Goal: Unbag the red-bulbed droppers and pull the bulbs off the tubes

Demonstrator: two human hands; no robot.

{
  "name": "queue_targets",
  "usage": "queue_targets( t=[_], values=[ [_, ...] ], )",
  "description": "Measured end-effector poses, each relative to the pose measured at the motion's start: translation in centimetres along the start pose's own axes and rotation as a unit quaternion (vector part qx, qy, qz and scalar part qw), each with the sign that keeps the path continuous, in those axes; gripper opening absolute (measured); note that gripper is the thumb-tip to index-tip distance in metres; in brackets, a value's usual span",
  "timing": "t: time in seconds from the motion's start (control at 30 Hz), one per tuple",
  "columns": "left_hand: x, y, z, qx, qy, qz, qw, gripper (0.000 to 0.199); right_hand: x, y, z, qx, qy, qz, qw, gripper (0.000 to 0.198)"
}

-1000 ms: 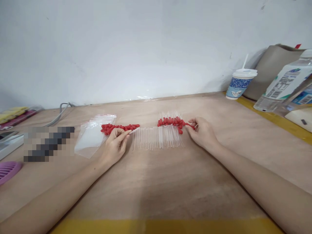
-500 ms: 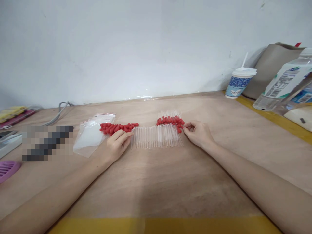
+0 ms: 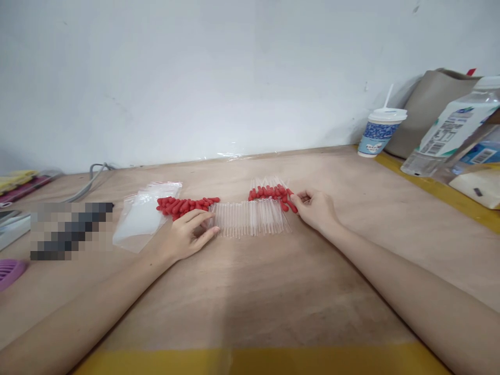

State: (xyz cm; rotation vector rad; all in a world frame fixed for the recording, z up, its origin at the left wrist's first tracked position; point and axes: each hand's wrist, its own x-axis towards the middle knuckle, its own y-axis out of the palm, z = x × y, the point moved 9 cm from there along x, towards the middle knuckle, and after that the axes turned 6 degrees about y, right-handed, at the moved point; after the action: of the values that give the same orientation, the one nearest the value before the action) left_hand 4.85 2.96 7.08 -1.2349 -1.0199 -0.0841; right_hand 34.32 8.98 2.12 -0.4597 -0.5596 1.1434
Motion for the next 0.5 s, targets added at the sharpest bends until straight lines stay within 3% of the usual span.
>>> queue_targets(
  t=[0.17, 0.3, 0.5],
  values=[
    [0.1, -0.5, -0.1, -0.015, -0.008, 0.007, 1.000, 0.031, 1.1, 0.3, -0.7, 0.030, 0.043, 0.001, 0.999, 0.033],
    [0.1, 0.0, 0.1, -0.035, -0.010, 0.067, 0.997, 0.039, 1.1, 0.8, -0.3, 0.036, 0.074, 0.040, 0.996, 0.038],
    [-0.2, 0.7, 0.6, -0.069, -0.014, 0.125, 0.990, 0.030, 1.1, 1.1, 0.0, 0.035, 0.073, 0.057, 0.995, 0.040]
  ],
)
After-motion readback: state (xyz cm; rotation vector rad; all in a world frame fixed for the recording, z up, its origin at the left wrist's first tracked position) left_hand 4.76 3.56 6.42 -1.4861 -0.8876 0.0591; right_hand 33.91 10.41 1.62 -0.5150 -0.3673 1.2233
